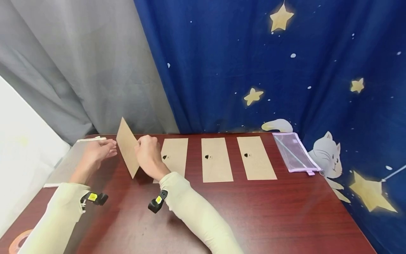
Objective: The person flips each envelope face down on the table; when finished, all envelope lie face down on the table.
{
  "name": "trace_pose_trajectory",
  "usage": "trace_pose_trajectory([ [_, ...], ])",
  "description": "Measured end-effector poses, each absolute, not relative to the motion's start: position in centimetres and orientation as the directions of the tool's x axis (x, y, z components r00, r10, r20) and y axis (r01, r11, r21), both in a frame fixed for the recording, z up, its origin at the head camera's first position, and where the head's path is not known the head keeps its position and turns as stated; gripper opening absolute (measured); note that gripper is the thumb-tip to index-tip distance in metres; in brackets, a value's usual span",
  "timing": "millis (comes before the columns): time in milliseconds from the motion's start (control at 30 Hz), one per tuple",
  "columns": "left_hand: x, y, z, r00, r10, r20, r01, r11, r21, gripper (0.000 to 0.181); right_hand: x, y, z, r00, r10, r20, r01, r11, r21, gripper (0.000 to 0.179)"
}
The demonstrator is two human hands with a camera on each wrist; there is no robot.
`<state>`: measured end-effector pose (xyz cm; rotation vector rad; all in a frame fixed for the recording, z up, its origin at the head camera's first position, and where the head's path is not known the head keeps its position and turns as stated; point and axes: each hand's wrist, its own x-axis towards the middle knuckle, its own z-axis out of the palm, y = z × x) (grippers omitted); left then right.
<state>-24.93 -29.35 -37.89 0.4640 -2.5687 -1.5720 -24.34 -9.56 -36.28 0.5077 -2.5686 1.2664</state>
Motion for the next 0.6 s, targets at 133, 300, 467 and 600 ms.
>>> trace_pose_trajectory([
  [133, -25.1, -29.8, -39.0, -0.956, -0.230, -0.181, -0.254, 0.345, 0.904, 0.046, -24.7, -9.5, -36.1, -0.929, -0.173, 0.327, -0.368, 0.531, -0.764, 0.010],
  [300, -25.4, -30.0, -39.4, -0.961, -0.187, -0.203, -0.248, 0.259, 0.934, 0.046, -24.8, -9.4, -36.0, -0.934, -0.167, 0.317, -0.357, 0.509, -0.783, 0.007],
  [467, -25.6, -30.6, -39.5, -0.960, -0.213, -0.179, -0.232, 0.259, 0.938, 0.044, -25.0, -9.3, -36.2, -0.939, -0.198, 0.282, -0.344, 0.492, -0.800, 0.020],
  [600, -25.6, -31.2, -39.4, -0.958, -0.241, -0.155, -0.209, 0.216, 0.954, 0.046, -25.3, -8.9, -36.4, -0.935, -0.280, 0.218, -0.331, 0.469, -0.819, 0.041],
])
